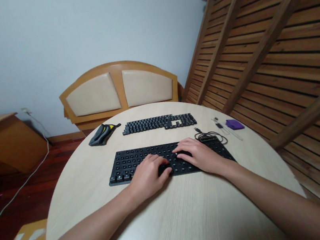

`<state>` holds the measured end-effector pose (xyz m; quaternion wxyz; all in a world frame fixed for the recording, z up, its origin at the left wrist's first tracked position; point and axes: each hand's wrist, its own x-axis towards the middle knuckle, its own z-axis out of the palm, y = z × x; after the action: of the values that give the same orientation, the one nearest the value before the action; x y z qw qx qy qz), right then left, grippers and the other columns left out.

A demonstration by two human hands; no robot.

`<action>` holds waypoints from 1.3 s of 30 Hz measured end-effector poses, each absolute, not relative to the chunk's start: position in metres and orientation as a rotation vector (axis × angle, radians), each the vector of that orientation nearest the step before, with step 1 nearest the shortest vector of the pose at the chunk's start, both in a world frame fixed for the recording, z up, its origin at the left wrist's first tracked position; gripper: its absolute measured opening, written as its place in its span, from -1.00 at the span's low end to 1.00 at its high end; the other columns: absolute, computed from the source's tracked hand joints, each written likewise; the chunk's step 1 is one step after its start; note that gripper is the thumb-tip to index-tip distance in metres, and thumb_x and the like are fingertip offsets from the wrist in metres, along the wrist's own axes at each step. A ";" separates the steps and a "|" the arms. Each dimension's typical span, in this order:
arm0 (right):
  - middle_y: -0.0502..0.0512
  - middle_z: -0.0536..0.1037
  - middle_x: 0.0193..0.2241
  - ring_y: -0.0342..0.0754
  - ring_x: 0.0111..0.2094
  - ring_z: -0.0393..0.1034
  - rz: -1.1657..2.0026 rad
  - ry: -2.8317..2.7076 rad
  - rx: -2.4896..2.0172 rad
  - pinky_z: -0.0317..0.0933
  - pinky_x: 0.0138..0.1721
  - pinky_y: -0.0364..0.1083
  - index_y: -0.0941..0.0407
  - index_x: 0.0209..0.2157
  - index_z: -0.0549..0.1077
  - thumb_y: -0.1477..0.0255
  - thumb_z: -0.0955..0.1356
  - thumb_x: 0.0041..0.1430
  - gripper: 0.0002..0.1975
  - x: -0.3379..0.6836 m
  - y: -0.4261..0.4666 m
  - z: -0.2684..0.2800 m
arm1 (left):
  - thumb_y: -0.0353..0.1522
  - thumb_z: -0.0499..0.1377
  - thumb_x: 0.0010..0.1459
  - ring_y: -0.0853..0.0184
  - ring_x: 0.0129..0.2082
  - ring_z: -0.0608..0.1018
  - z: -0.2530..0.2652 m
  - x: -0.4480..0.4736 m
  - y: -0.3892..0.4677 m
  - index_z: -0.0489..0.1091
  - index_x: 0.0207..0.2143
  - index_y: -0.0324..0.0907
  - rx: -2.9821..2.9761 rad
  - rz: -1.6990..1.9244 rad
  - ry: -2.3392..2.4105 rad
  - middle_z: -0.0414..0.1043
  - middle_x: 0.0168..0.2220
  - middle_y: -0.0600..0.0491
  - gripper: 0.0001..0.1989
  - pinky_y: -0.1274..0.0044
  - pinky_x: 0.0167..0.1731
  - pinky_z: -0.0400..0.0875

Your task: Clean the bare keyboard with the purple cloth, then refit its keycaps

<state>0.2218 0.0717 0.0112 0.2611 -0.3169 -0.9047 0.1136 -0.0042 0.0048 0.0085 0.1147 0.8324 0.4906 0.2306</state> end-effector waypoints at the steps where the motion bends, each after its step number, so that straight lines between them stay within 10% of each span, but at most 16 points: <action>1: 0.10 0.60 -0.15 0.04 -0.03 0.39 0.354 -2.472 -0.845 0.24 0.04 0.07 0.04 -0.08 0.54 0.43 0.36 0.29 -0.81 0.223 0.069 0.011 | -0.31 0.19 0.25 0.15 -0.13 0.48 0.008 -0.004 0.004 0.46 -0.19 -0.16 2.434 0.678 1.442 0.53 -0.20 0.02 -0.87 0.32 -0.11 0.40; 39: 0.08 0.61 -0.20 -0.02 -0.14 0.47 0.794 -2.462 -0.816 0.27 -0.07 -0.03 0.09 -0.20 0.54 0.39 0.39 0.25 -0.88 0.224 0.062 0.016 | -0.37 0.21 0.21 0.21 -0.11 0.52 0.002 -0.001 0.004 0.48 -0.16 -0.11 2.347 0.779 1.421 0.57 -0.17 0.08 -0.86 0.36 -0.10 0.42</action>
<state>0.2245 0.0618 0.0155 0.2130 -0.2941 -0.8867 0.2862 -0.0014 0.0042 0.0016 0.1440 0.8143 0.4931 0.2704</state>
